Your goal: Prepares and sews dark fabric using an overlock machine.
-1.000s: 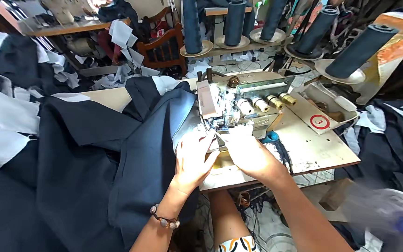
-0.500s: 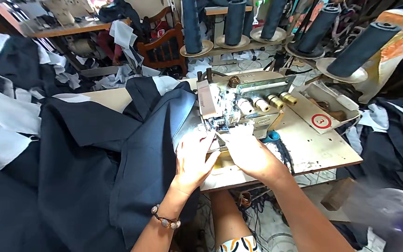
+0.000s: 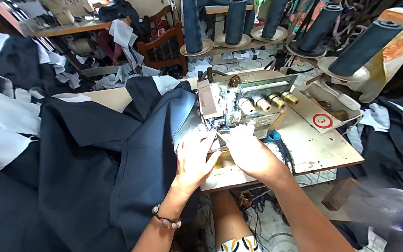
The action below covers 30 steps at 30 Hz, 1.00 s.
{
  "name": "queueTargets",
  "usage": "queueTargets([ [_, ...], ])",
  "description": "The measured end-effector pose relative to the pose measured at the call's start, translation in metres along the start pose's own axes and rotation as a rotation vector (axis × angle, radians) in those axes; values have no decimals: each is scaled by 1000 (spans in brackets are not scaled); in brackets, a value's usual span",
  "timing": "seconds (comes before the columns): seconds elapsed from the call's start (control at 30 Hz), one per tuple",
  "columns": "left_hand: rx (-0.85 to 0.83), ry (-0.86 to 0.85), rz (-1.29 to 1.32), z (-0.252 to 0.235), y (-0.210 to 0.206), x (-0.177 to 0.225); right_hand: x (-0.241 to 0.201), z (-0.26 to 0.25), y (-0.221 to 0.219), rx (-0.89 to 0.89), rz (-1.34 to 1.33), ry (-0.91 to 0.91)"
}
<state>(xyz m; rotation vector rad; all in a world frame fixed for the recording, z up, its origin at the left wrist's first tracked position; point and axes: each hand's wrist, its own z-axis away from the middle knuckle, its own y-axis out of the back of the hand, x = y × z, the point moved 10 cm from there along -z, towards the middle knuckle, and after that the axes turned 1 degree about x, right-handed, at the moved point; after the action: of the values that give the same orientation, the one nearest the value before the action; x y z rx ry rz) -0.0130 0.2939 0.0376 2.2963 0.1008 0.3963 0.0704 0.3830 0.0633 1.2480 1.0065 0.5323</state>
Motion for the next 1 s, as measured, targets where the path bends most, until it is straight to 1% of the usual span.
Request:
queueTargets([
  [0.27, -5, 2, -1, 0, 0, 0, 0, 0, 0, -12, -13, -8],
  [0.37, 8, -5, 4, 0, 1, 0, -1, 1, 0, 22, 4, 29],
  [0.53, 7, -6, 7, 1, 0, 0, 0, 1, 0, 5, -19, 11],
  [1.0, -2, 2, -2, 0, -1, -1, 0, 2, 1, 62, -22, 18],
])
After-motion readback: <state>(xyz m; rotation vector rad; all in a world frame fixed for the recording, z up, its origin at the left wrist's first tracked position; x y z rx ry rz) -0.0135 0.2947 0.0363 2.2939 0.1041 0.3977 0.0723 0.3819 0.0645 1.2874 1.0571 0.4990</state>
